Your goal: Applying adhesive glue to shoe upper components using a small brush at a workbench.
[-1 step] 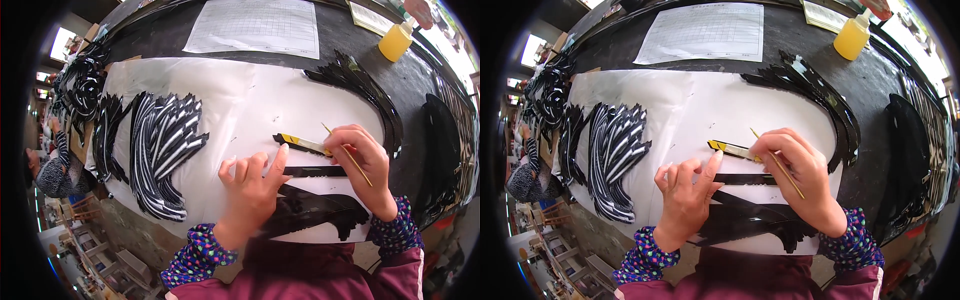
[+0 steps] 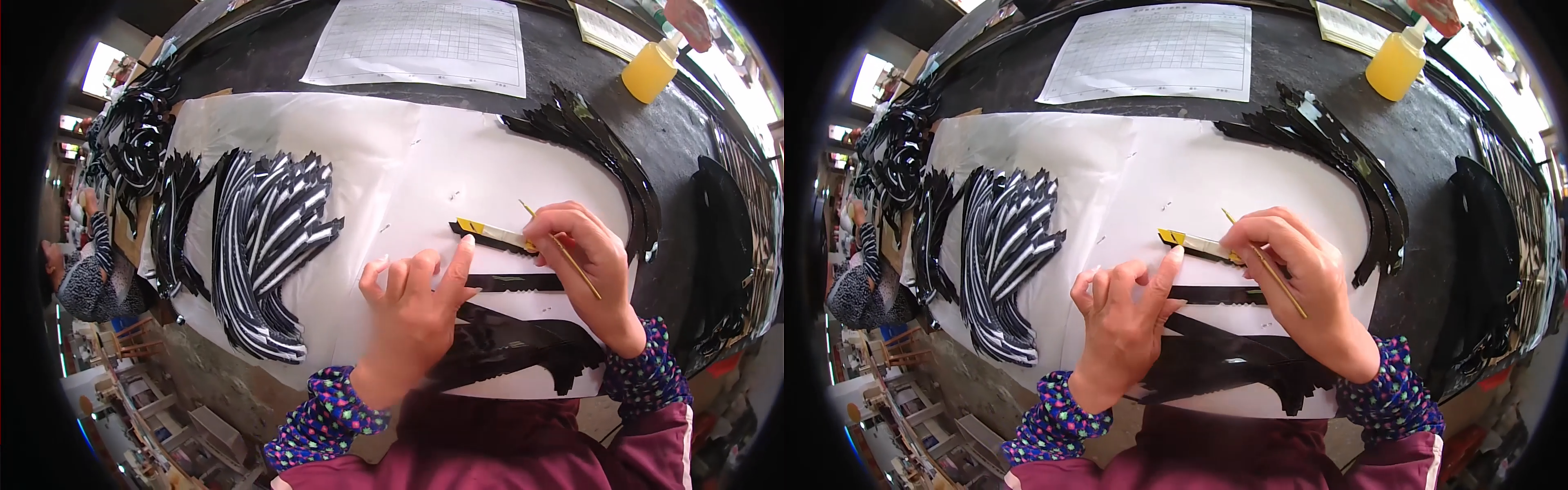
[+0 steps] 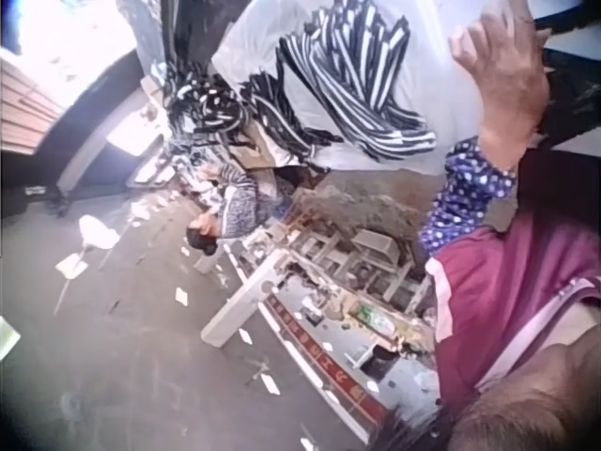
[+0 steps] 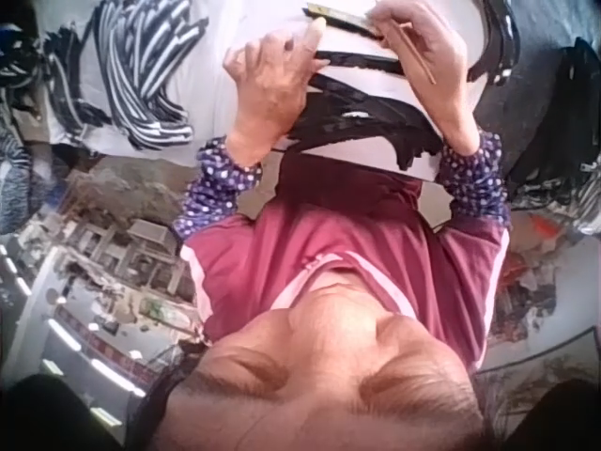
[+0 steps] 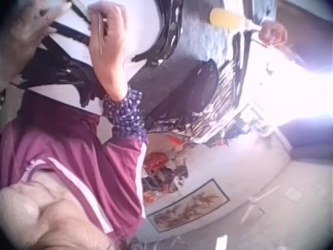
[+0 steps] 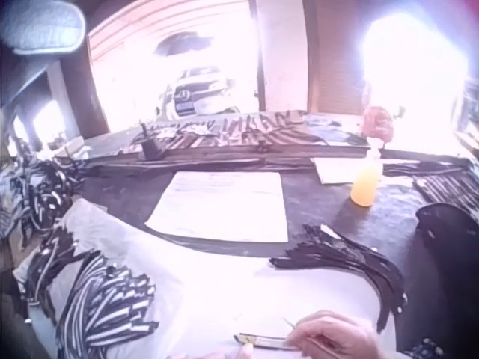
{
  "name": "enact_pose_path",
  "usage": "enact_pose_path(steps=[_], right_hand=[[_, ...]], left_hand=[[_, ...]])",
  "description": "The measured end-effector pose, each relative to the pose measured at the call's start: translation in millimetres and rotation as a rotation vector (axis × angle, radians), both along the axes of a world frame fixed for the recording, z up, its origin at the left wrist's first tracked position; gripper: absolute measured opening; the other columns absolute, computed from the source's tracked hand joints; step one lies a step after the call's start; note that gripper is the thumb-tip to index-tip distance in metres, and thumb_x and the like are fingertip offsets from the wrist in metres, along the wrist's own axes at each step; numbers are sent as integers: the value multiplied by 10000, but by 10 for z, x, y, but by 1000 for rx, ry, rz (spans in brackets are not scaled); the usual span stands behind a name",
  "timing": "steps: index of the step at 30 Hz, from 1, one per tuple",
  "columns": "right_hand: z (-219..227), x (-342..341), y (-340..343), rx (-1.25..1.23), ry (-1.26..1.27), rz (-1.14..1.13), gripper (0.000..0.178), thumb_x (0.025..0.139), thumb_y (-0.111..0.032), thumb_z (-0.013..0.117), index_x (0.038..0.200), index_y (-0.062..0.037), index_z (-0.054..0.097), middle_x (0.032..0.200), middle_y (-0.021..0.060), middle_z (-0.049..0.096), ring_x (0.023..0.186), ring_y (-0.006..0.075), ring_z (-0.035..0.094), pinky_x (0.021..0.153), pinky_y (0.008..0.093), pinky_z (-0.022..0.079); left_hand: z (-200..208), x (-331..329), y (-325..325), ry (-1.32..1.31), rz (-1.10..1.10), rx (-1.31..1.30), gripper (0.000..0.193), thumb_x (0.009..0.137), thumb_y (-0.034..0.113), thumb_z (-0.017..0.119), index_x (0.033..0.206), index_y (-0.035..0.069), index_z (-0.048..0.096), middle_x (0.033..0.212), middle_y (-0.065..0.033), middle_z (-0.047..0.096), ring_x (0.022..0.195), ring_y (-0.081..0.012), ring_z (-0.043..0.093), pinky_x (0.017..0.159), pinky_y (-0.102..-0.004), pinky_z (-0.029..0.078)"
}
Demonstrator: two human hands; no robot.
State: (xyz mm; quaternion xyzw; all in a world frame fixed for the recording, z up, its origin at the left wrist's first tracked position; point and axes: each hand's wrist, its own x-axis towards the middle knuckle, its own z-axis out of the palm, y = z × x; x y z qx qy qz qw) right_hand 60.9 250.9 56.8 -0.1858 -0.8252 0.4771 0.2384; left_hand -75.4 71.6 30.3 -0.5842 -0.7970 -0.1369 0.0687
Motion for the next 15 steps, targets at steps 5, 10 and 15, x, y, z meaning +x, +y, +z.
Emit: enact_pose_path(steps=[5,10,15], right_hand=[[-187,-79,-49,-124,-56,-42,108,928,64,615,1010,7,656,945,87,644,726,130,659,620,247,550],[-156,-111,-51,-86,-79,-47,118,918,73,619,1006,6,657,923,81,648,722,131,657,613,246,539],[-171,-124,-66,-19,-86,-60,142,893,86,634,1004,2,660,905,89,652,704,150,648,612,258,519]], left_hand=[[2,3,-1,-89,6,-35,496,906,267,684,1393,218,603,1020,-12,442,950,-185,445,980,-450,270],[21,-5,-11,-85,4,-61,515,896,268,694,1400,217,602,1021,-8,436,951,-180,443,1000,-463,264],[-30,-20,-15,-36,-15,-34,437,959,322,593,1372,179,613,1073,-11,498,886,-151,475,1010,-472,277]])
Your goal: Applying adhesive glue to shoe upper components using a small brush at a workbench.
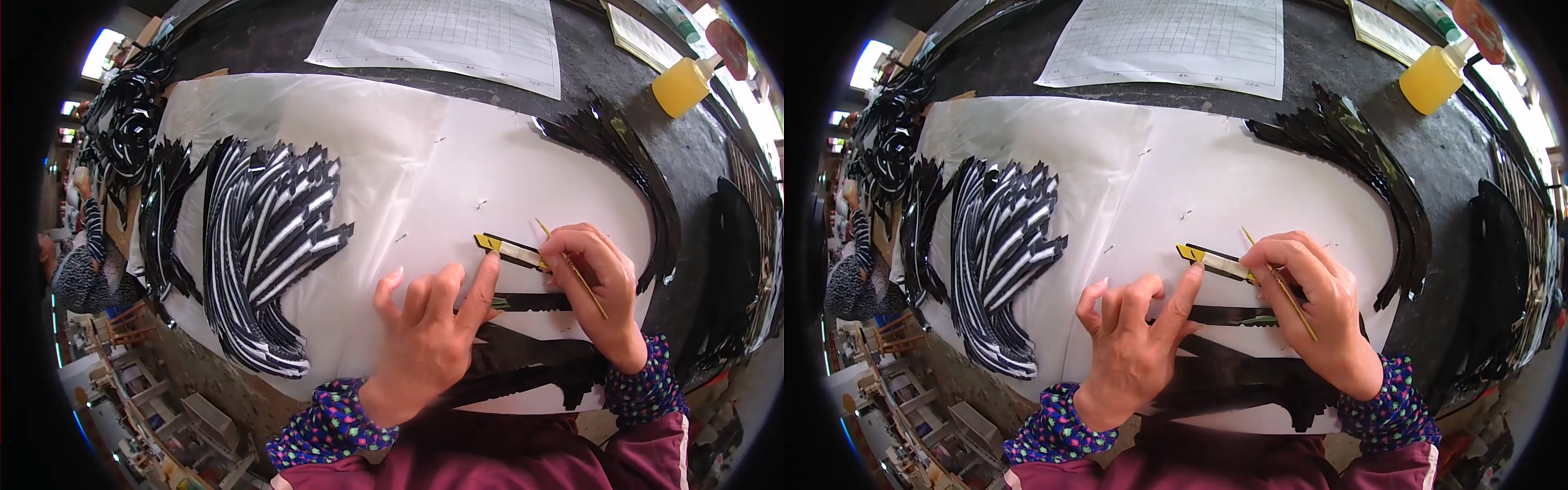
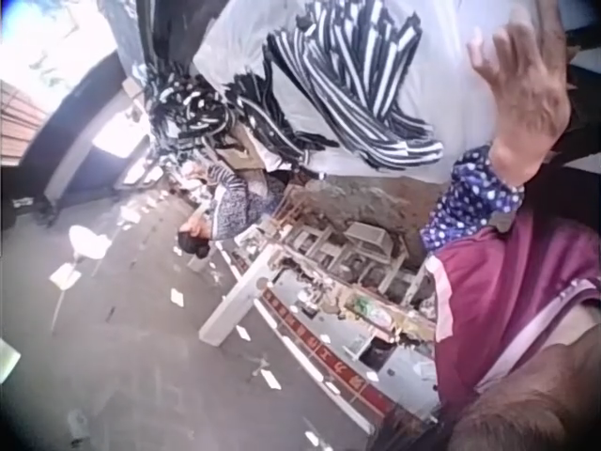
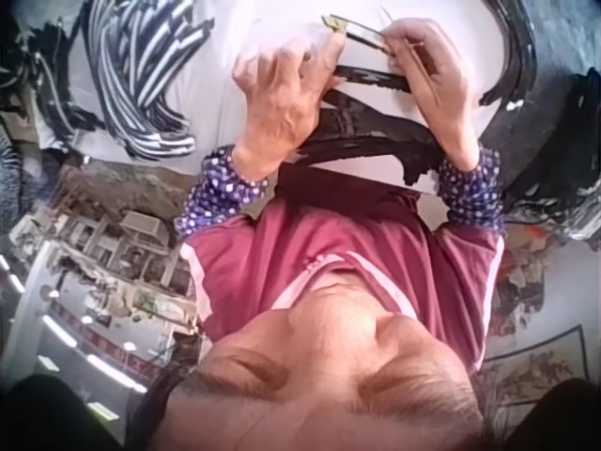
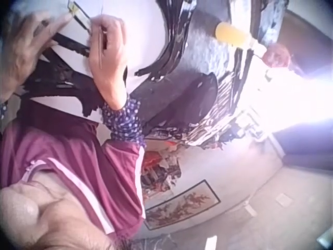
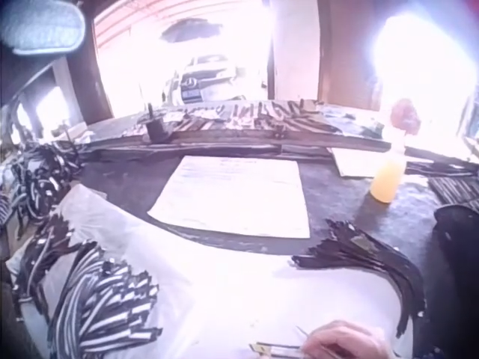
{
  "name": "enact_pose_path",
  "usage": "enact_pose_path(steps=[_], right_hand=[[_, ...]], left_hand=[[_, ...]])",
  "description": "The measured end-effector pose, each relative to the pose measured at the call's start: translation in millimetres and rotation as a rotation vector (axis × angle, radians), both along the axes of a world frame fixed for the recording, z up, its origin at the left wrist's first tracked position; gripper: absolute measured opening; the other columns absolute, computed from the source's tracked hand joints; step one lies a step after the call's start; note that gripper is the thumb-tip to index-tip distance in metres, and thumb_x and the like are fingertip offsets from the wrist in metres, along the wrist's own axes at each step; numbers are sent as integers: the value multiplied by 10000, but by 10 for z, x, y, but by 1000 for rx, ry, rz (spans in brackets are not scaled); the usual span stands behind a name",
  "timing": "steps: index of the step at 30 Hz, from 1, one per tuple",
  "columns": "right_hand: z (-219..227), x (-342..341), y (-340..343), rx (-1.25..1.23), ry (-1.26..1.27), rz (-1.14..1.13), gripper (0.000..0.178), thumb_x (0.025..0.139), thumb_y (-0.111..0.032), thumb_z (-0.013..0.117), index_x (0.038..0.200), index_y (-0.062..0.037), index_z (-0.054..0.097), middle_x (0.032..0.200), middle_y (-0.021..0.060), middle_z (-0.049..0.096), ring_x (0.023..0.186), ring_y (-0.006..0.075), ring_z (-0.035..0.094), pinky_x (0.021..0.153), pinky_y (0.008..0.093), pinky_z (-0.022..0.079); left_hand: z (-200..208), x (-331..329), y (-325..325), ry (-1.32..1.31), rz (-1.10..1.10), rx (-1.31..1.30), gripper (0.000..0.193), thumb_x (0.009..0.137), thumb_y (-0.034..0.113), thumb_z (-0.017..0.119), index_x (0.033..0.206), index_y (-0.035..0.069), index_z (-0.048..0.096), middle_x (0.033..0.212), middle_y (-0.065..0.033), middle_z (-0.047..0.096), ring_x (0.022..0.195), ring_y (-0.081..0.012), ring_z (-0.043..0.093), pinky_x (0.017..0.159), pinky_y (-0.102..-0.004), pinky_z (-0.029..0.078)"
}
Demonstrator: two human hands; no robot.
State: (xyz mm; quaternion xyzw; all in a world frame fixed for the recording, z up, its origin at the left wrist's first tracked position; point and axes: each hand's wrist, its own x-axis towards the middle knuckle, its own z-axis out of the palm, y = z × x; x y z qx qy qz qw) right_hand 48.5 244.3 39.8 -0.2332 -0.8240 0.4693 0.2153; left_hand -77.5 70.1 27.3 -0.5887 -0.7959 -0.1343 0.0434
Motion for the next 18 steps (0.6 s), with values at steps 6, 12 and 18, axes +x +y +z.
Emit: enact_pose_path(steps=[6,12,18], right_hand=[[2,-19,-10,18,-4,-5,158,878,97,642,997,-4,665,908,92,658,699,159,645,620,266,517],[15,-10,3,13,-13,6,164,877,97,645,1005,-3,667,918,95,665,705,159,649,628,266,524],[55,-21,3,0,-29,8,163,879,101,641,1008,3,663,921,98,666,726,164,662,646,267,542]], left_hand=[[7,17,-7,21,18,-1,481,910,285,659,1382,207,617,1393,51,512,957,-147,436,971,-378,265],[23,31,26,61,28,-12,417,946,287,606,1350,189,637,1443,141,556,939,-136,420,934,-328,262],[-10,34,17,97,29,21,382,955,289,587,1315,183,655,1409,120,576,950,-132,438,927,-370,299]])
